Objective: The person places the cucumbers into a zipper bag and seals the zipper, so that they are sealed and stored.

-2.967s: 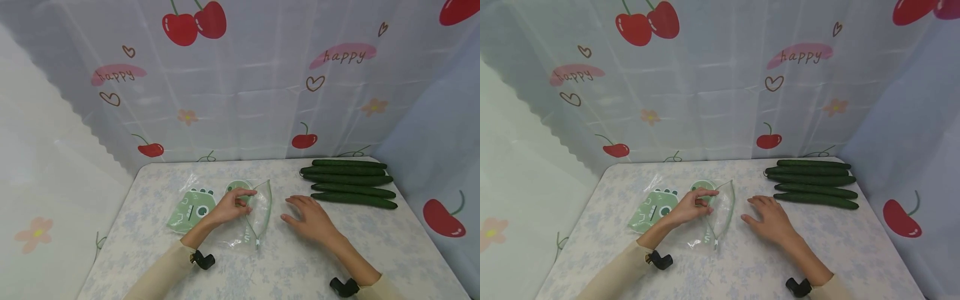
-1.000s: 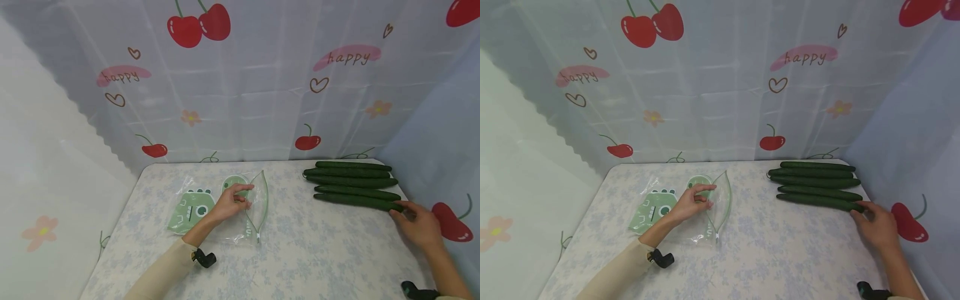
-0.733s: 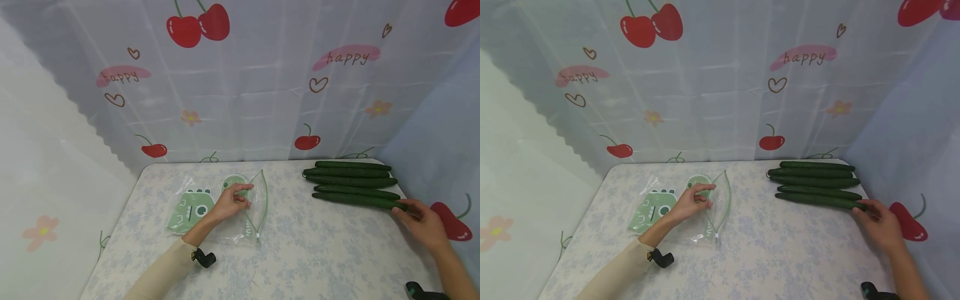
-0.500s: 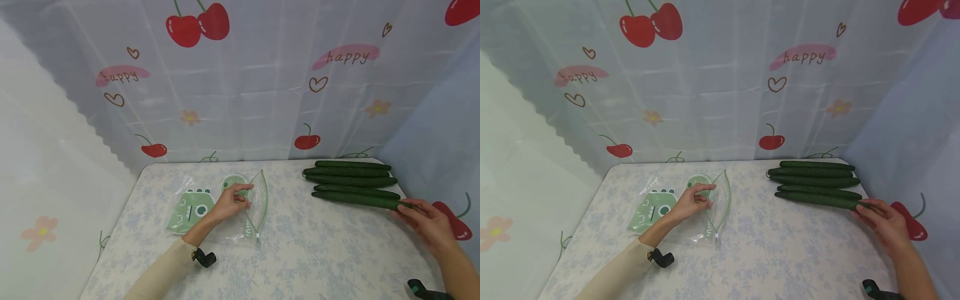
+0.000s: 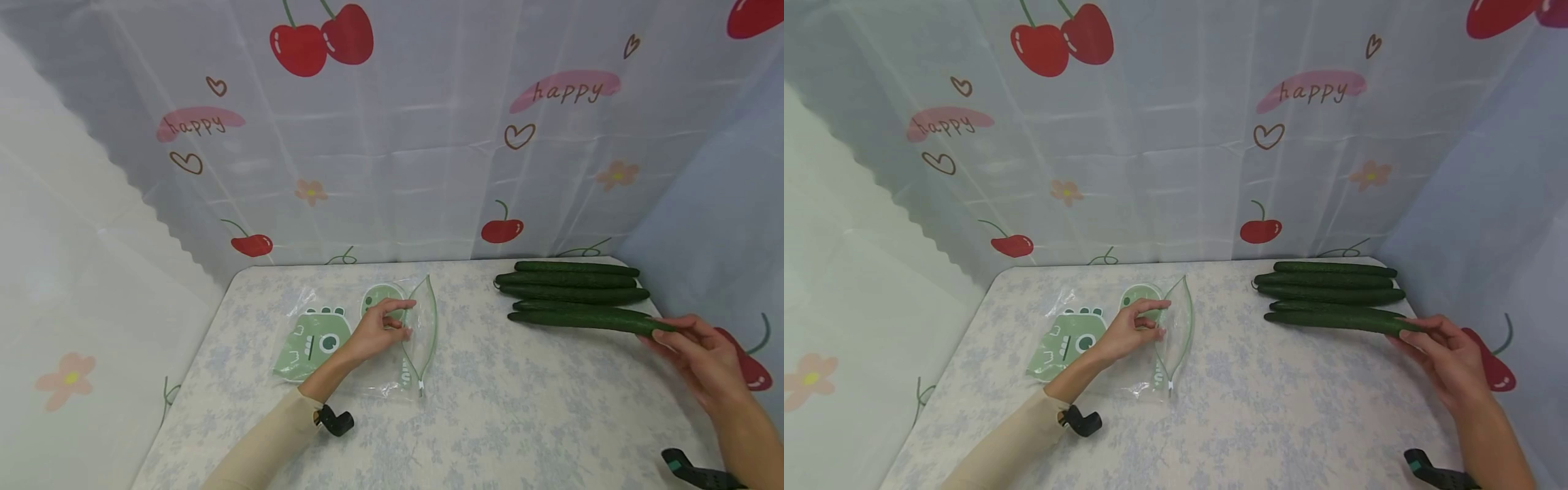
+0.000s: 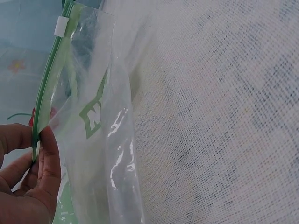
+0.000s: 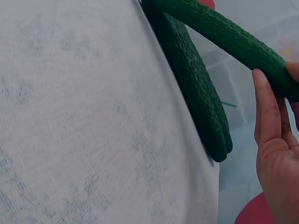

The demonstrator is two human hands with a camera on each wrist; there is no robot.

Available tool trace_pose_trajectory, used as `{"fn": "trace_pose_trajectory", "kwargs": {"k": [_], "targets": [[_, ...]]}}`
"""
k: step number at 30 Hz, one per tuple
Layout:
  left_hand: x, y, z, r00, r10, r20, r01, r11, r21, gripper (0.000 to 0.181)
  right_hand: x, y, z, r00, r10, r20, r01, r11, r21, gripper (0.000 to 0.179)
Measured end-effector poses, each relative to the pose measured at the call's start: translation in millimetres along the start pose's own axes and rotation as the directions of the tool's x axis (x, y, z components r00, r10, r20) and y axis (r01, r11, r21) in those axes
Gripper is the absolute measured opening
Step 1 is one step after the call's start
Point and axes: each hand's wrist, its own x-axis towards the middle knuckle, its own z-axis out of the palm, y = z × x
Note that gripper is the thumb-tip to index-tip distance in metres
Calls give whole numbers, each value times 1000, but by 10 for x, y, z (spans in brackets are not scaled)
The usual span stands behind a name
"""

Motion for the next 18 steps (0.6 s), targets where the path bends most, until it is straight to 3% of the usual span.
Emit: {"fn": "trace_pose_trajectory", "kwargs": {"k": [7, 12, 15, 18], "targets": [[3, 11, 6, 1000, -8, 1, 8, 1000, 3, 60, 48, 0, 149, 995, -46, 86, 35, 991, 128, 49], [8, 9, 0, 1000, -9, 4, 9, 1000, 14, 60, 124, 16, 311, 968, -71, 240, 11, 969, 246, 58], [15, 6, -3, 1000, -8, 8, 8, 1000, 17, 59, 166, 67, 423, 951, -80, 300, 11, 974, 225, 60], [22, 15, 1, 1000, -8, 9, 8, 1000, 18, 59, 185, 131, 544, 950, -76, 301, 31, 988, 153, 56]]}}
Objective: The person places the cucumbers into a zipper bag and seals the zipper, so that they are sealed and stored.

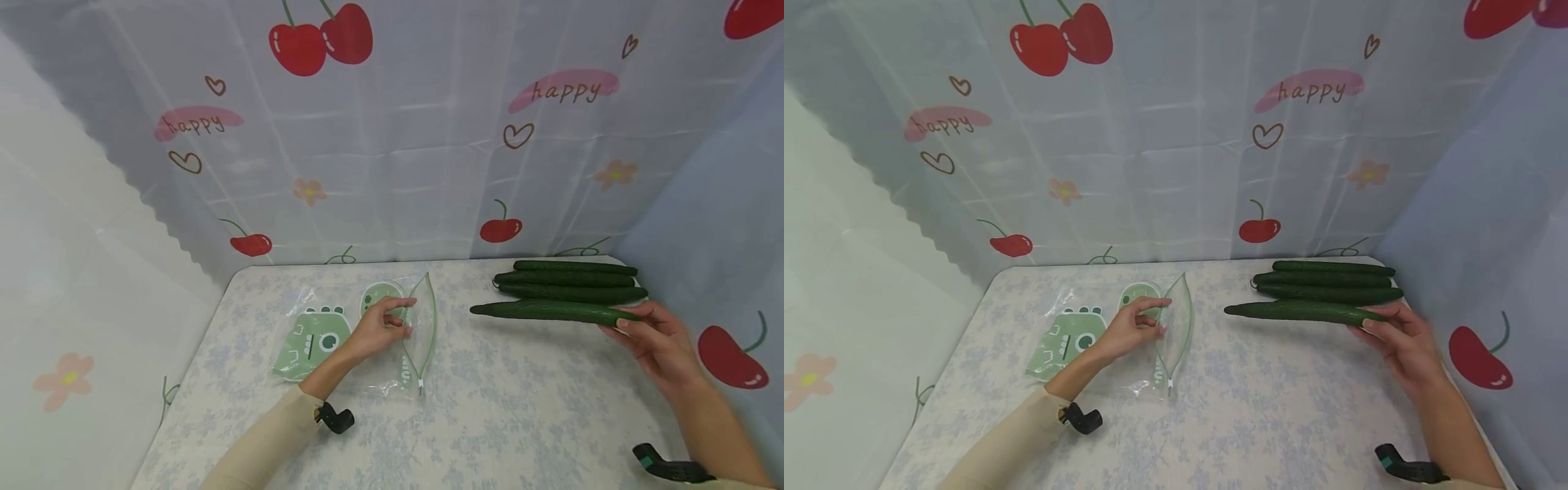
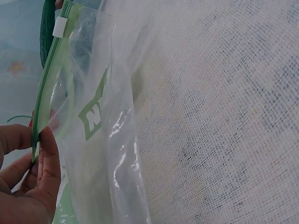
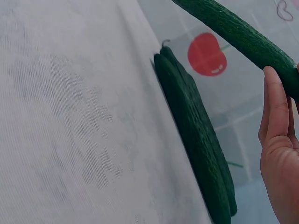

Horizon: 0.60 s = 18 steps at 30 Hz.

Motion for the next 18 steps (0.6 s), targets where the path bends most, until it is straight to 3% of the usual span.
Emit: {"fn": "trace_pose_trajectory", "kwargs": {"k": [10, 18], "targets": [[12, 28, 4, 1000, 0, -5, 0, 1000, 8, 59, 183, 293, 306, 995, 57, -78, -71, 979, -189, 44], [-22, 71, 4, 1000, 11, 12, -11, 1000, -10, 59, 314, 579, 500, 987, 138, -84, -152, 970, -189, 38]]}}
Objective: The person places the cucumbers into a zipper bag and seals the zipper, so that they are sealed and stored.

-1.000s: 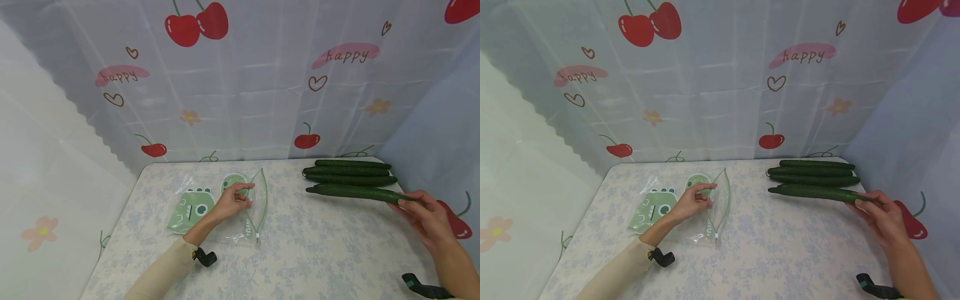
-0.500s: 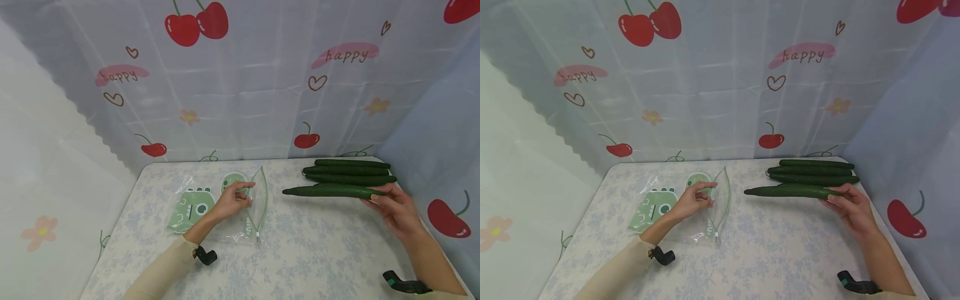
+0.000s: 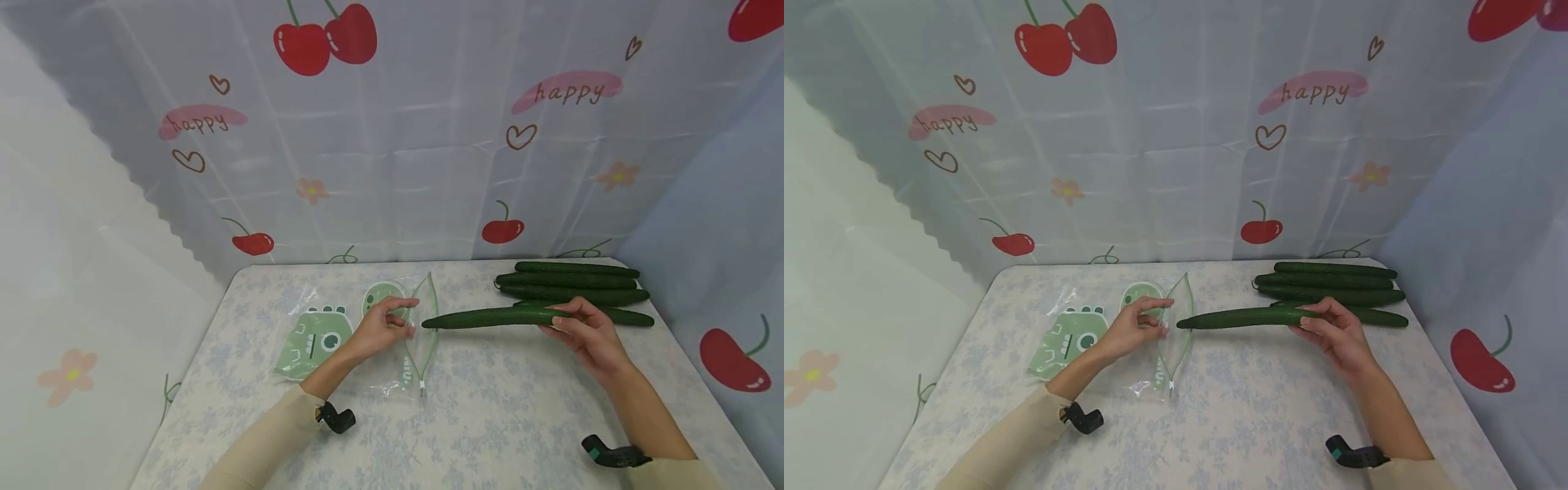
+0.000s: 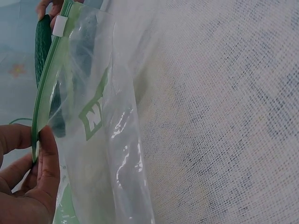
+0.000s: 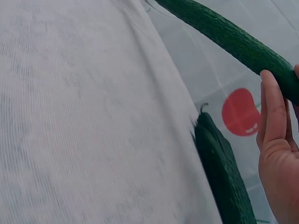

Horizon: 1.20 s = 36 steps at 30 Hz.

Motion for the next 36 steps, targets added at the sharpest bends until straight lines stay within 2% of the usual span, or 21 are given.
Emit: {"fn": "trace_pose_trajectory", "kwargs": {"k": [6, 11, 16, 24, 36], "targets": [[12, 16, 19, 1000, 28, 11, -28, 1000, 1, 58, 87, 183, 157, 999, 22, 28, -22, 1000, 0, 37], [33, 62, 52, 999, 37, 25, -36, 999, -11, 57, 103, 346, 284, 998, 58, -3, -58, 997, 44, 35], [43, 106, 81, 1000, 16, 22, -16, 1000, -15, 55, 136, 494, 436, 994, 100, -35, -97, 993, 72, 31], [81, 117, 135, 999, 32, 24, -33, 999, 3, 57, 253, 682, 662, 982, 159, -101, -155, 987, 44, 25], [104, 144, 195, 999, 41, 6, -41, 999, 33, 57, 439, 884, 974, 965, 217, -148, -220, 976, 0, 23]]}}
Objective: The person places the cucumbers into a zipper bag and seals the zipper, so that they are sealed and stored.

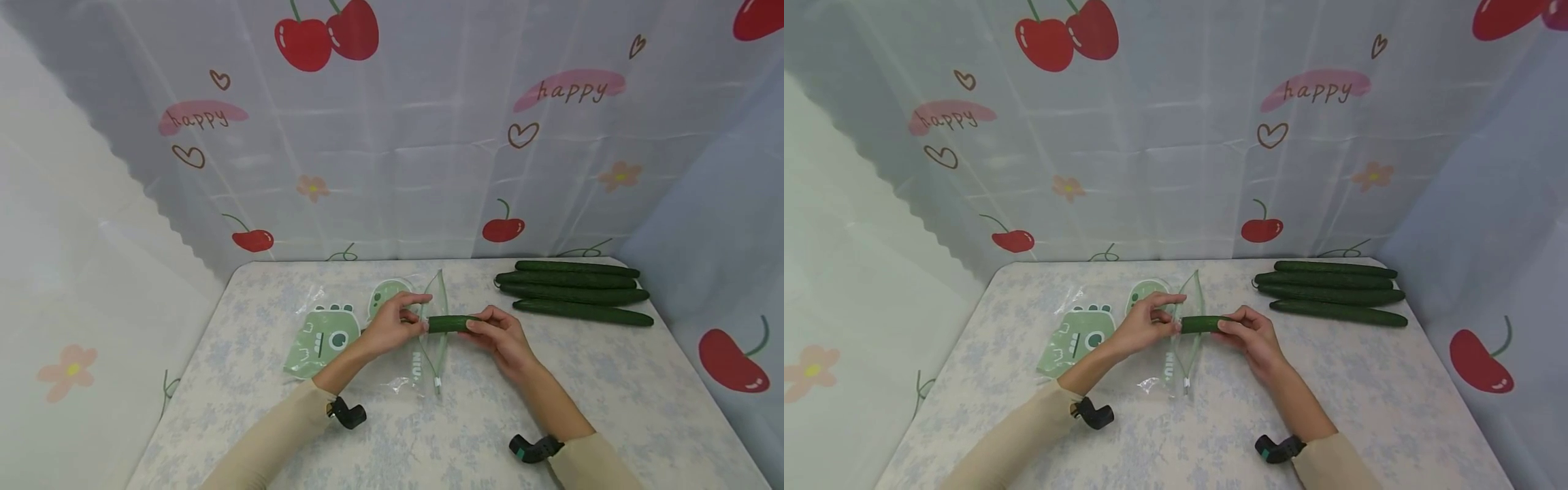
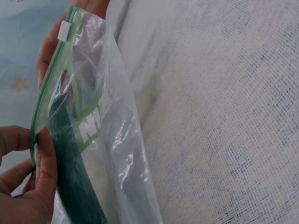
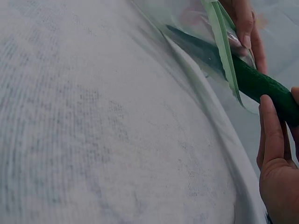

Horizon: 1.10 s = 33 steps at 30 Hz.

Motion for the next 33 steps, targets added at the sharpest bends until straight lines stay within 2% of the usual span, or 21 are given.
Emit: {"fn": "trace_pose_trajectory", "kwargs": {"k": [5, 10, 15, 19, 24, 30, 33], "targets": [[3, 2, -16, 1000, 2, 4, -2, 1000, -7, 57, 38, 41, 126, 1000, 24, -8, -24, 1000, 15, 20], [-1, 13, -30, 1000, -6, -7, 6, 1000, -5, 57, 77, 78, 248, 998, 57, -21, -56, 998, 35, 6], [-2, 28, -18, 1000, -10, -11, 10, 1000, -1, 56, 79, 87, 333, 997, 68, -28, -67, 997, 29, 6], [-8, 39, -9, 1000, -6, -8, 6, 1000, 0, 57, 66, 71, 370, 997, 64, -30, -65, 998, -26, 7], [-28, 11, -23, 1000, 1, 4, -1, 1000, -20, 58, 55, 55, 383, 996, 85, 3, -84, 992, -92, 9], [-32, 10, -27, 999, 31, 30, -30, 999, -44, 57, 40, 54, 366, 991, 136, 10, -136, 991, -12, 10], [-27, 20, -25, 999, 36, 33, -35, 999, -37, 57, 32, 49, 379, 989, 150, 12, -150, 989, -3, 12]]}}
